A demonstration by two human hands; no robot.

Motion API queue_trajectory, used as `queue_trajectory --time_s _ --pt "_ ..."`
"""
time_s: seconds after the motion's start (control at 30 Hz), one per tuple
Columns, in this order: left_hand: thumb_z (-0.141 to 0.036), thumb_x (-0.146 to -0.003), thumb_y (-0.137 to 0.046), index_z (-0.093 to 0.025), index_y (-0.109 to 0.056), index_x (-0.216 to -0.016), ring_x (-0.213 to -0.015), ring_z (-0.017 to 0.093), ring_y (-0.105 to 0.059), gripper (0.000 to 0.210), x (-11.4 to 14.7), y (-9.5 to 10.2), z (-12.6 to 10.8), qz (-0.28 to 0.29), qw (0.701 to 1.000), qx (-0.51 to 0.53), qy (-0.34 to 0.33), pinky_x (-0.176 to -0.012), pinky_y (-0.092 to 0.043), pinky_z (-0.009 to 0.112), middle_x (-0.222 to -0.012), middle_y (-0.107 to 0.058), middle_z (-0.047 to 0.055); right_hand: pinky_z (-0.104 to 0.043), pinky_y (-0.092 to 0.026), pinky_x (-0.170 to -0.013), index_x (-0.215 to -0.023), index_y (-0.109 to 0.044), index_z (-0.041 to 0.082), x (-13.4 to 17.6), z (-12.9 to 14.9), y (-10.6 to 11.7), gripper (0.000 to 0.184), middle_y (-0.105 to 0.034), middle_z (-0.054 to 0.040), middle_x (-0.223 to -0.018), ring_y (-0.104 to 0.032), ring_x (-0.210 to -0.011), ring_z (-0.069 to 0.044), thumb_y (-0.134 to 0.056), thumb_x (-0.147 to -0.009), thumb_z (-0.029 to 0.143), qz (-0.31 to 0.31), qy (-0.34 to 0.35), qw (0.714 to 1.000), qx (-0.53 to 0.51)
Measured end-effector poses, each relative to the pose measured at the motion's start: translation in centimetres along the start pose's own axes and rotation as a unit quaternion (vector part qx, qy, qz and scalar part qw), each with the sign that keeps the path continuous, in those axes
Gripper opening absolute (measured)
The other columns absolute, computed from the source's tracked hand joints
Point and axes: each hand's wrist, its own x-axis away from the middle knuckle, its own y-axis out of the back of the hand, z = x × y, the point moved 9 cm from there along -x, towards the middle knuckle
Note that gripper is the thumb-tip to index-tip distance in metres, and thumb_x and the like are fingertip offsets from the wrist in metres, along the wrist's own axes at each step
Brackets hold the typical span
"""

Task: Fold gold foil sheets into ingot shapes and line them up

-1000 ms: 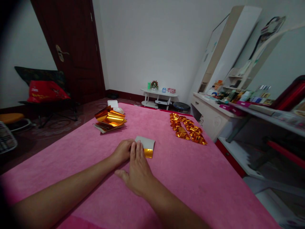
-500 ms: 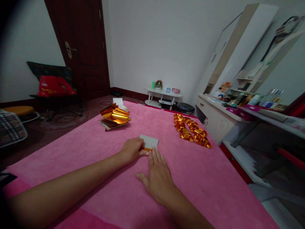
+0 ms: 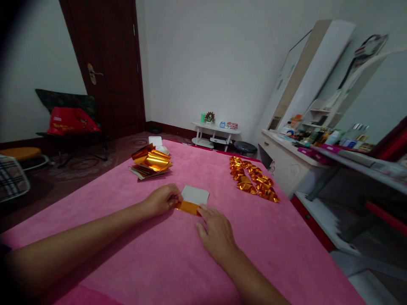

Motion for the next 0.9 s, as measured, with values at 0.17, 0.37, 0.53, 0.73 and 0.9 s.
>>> queue_trajectory --time_s 0.17,0.37,0.53,0.73,0.9 --pt "-0.027 -0.081 -0.058 -0.019 -0.068 -0.092 -0.09 0.021 -0.057 0.016 2.8 -0.4 -6.6 -0.027 0.973 -0.15 -0.176 -0.081 -0.04 0.033 -0.094 -0.064 0.007 -0.041 -0.041 -0.101 -0.122 -0.059 0.017 -0.2 -1.0 0.3 0.046 -0.062 -0.01 -0.122 -0.056 -0.112 -0.024 -0.052 -0.077 0.018 -0.065 -0.001 0.996 -0.055" --pt "-0.018 -0.086 -0.051 -0.016 -0.064 -0.101 -0.077 0.019 -0.058 0.02 2.4 -3.6 -7.8 0.008 0.942 -0.242 -0.233 -0.069 -0.042 0.03 -0.081 -0.063 0.007 -0.041 -0.042 -0.101 -0.12 -0.059 0.017 0.3 -1.3 0.4 0.047 -0.062 -0.0096 -0.121 -0.057 -0.112 -0.023 -0.048 -0.075 0.013 -0.071 -0.002 0.993 -0.091" --pt "-0.018 -0.086 -0.052 -0.016 -0.067 -0.092 -0.079 0.02 -0.059 0.016 2.0 -2.2 -7.0 -0.02 0.938 -0.227 -0.26 -0.074 -0.042 0.033 -0.083 -0.065 0.007 -0.042 -0.039 -0.104 -0.12 -0.059 0.014 -0.5 -2.4 1.1 0.048 -0.056 -0.0128 -0.129 -0.052 -0.119 -0.024 -0.049 -0.074 0.012 -0.111 -0.007 0.986 -0.125" --pt "-0.009 -0.081 -0.047 -0.017 -0.07 -0.096 -0.08 0.015 -0.061 0.028 0.9 4.7 -6.9 -0.098 0.973 0.15 -0.145 -0.074 -0.044 0.027 -0.087 -0.068 0.005 -0.038 -0.047 -0.092 -0.109 -0.064 0.016 -2.5 -0.7 4.7 0.037 -0.066 -0.0096 -0.112 -0.059 -0.105 -0.024 -0.062 -0.073 0.02 -0.164 -0.014 0.936 -0.31" --pt "-0.025 -0.074 -0.067 -0.013 -0.061 -0.114 -0.071 0.013 -0.061 0.042 -0.4 5.6 -4.9 -0.066 0.895 0.441 -0.003 -0.067 -0.047 0.026 -0.084 -0.066 0.004 -0.028 -0.051 -0.064 -0.083 -0.068 0.015 -3.1 0.1 5.0 0.021 -0.07 -0.0043 -0.078 -0.064 -0.07 -0.018 -0.067 -0.074 0.034 -0.147 -0.11 0.834 -0.52"
